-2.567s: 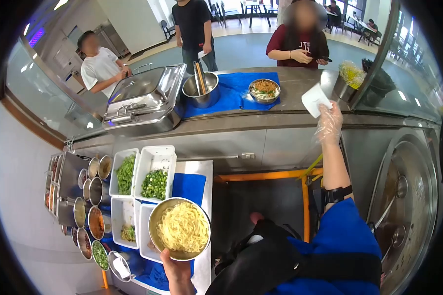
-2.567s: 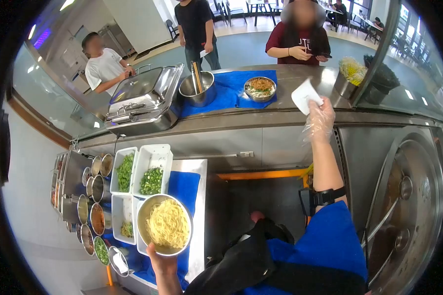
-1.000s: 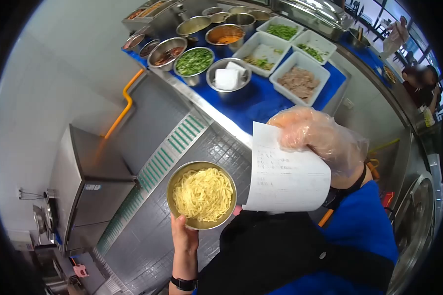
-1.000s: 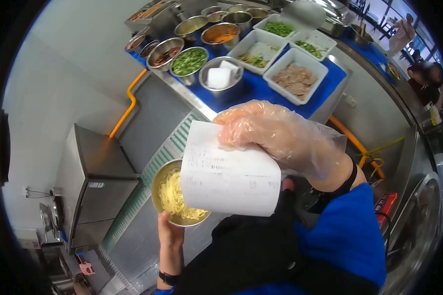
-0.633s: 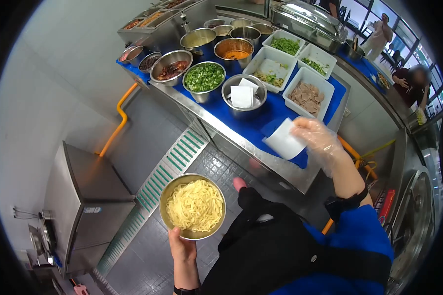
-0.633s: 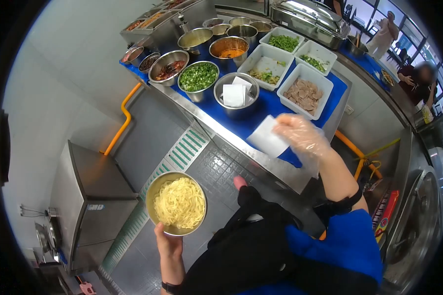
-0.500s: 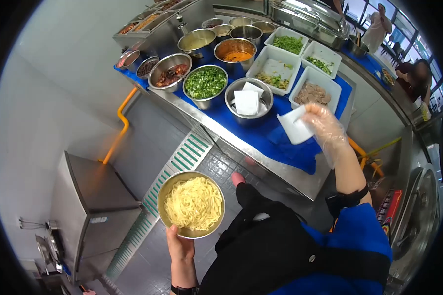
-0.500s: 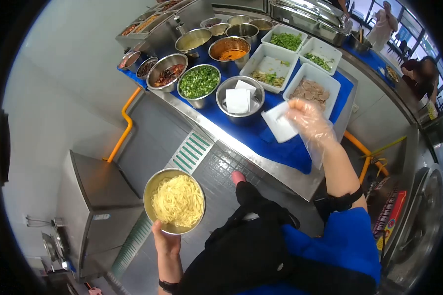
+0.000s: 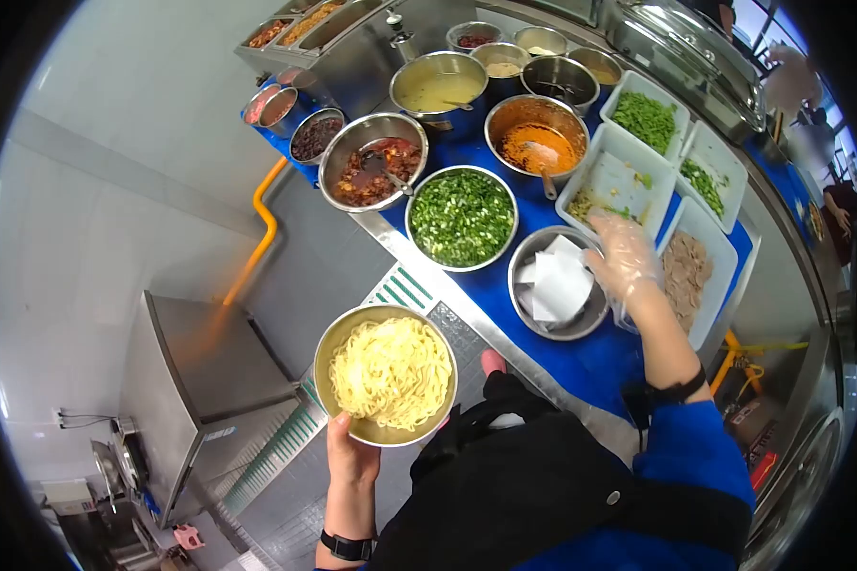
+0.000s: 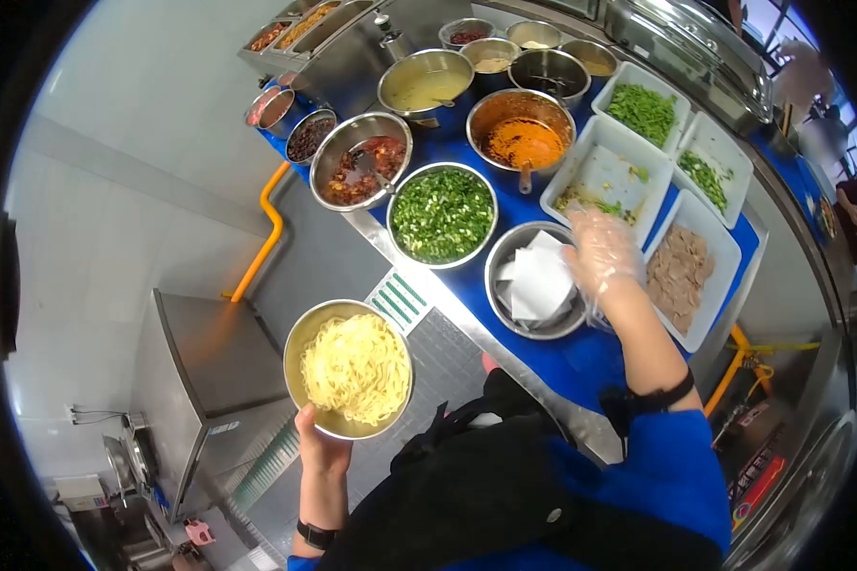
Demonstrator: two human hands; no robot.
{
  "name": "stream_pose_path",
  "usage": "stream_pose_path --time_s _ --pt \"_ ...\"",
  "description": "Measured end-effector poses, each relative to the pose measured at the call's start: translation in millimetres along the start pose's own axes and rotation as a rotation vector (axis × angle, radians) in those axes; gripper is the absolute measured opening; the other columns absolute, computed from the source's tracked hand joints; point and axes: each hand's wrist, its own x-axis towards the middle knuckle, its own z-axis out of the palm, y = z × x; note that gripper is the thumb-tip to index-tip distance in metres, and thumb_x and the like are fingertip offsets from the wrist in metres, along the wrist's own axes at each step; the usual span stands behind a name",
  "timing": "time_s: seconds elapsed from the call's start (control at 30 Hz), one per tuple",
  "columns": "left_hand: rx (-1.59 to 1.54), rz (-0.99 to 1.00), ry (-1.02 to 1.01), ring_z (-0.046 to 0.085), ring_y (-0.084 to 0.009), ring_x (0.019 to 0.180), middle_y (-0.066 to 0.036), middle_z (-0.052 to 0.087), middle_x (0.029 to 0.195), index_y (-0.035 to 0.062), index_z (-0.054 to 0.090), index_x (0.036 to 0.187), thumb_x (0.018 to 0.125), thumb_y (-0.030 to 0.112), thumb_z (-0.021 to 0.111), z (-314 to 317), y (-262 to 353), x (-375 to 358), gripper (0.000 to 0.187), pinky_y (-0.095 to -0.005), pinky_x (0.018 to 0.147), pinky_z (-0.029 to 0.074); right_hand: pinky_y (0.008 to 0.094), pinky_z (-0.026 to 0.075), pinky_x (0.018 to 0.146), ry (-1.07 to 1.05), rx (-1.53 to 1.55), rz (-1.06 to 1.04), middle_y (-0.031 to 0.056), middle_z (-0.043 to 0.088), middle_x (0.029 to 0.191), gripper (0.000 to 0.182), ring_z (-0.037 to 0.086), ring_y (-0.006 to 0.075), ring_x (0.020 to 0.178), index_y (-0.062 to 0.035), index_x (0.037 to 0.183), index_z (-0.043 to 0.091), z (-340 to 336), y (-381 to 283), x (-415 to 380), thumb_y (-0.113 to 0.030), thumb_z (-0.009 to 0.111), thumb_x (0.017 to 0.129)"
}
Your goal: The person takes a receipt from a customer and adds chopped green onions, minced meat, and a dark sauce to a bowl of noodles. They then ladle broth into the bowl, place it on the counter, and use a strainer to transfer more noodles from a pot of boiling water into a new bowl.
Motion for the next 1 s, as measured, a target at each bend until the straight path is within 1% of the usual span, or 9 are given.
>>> stream_pose_path --time_s 0.03,0.27,0.37,0.43,0.57,0.77,0.87,0.97,1.0 --pt "0.002 0.003 -0.005 0.049 -0.0263 0.123 -0.012 0.049 0.134 0.0014 0.037 0.137 0.076 0.038 0.069 0 0 10 0.078 -0.0410 0.105 0.039 0.0418 0.047 0.089 0.129 -0.086 -0.098 0.0142 0.065 0.101 0.032 0.061 0.0322 0.098 -0.0094 0.113 0.061 -4 -5 2 -0.021 0.058 0.083" --pt "-0.010 -0.051 0.064 0.049 -0.0261 0.122 -0.011 0.051 0.132 0.0010 0.039 0.135 0.077 0.035 0.068 0 19 51 0.073 -0.0420 0.104 0.039 0.0410 0.047 0.093 -0.310 0.339 -0.529 0.0162 0.059 0.120 0.041 0.058 0.0332 0.109 -0.0064 0.123 0.054 63 -109 79 -0.018 0.053 0.084" --pt "-0.012 -0.098 0.024 0.049 -0.0285 0.123 -0.014 0.050 0.133 -0.0003 0.039 0.136 0.079 0.034 0.064 4 29 71 0.071 -0.0438 0.104 0.040 0.0434 0.052 0.079 -0.407 0.200 -0.349 0.0210 0.063 0.101 0.030 0.063 0.0330 0.094 -0.0065 0.107 0.061 128 -128 123 -0.010 0.059 0.077" --pt "0.052 -0.065 -0.066 0.048 -0.0318 0.124 -0.015 0.045 0.138 0.0052 0.031 0.141 0.081 0.040 0.058 -2 34 87 0.074 -0.0503 0.098 0.044 0.0431 0.054 0.074 -0.253 0.065 -0.508 0.0195 0.066 0.102 0.024 0.065 0.0313 0.094 -0.0074 0.101 0.066 150 -119 132 -0.013 0.061 0.078" --pt "-0.026 -0.186 -0.003 0.048 -0.0326 0.123 -0.017 0.044 0.138 0.0042 0.032 0.142 0.074 0.031 0.071 -37 50 134 0.084 -0.0484 0.098 0.045 0.0399 0.054 0.082 -0.676 0.036 -0.220 0.0165 0.066 0.106 0.030 0.064 0.0321 0.101 -0.0078 0.100 0.067 102 -142 139 -0.006 0.067 0.070" --pt "0.077 -0.206 -0.207 0.047 -0.0309 0.125 -0.015 0.045 0.138 0.0051 0.033 0.141 0.086 0.040 0.051 -71 78 212 0.067 -0.0487 0.100 0.043 0.0388 0.052 0.079 -0.272 0.328 0.053 0.0152 0.068 0.100 0.022 0.066 0.0298 0.089 -0.0103 0.091 0.070 198 -100 178 -0.008 0.063 0.070" --pt "-0.015 -0.192 -0.235 0.052 -0.0291 0.119 -0.015 0.048 0.134 0.0014 0.035 0.137 0.088 0.017 0.053 -84 110 239 0.055 -0.0439 0.098 0.046 0.0325 0.052 0.074 -0.182 0.502 0.001 0.0082 0.068 0.090 0.018 0.065 0.0197 0.081 -0.0086 0.091 0.067 118 -189 168 -0.010 0.067 0.074" --pt "0.085 -0.155 -0.296 0.058 -0.0285 0.110 -0.015 0.053 0.123 0.0093 0.034 0.133 0.090 0.021 0.054 -108 140 265 0.049 -0.0433 0.079 0.057 0.0340 0.051 0.080 -0.531 0.678 0.045 0.0085 0.065 0.098 0.018 0.064 0.0203 0.088 -0.0043 0.096 0.063 52 -312 174 -0.008 0.064 0.078" --pt "0.105 -0.155 -0.286 0.059 -0.0286 0.108 -0.015 0.053 0.122 0.0103 0.034 0.132 0.090 0.022 0.054 -118 148 273 0.048 -0.0432 0.077 0.057 0.0339 0.050 0.082 -0.415 0.730 -0.269 0.0091 0.066 0.100 0.020 0.063 0.0207 0.090 -0.0048 0.097 0.064 76 -330 178 -0.008 0.066 0.077"
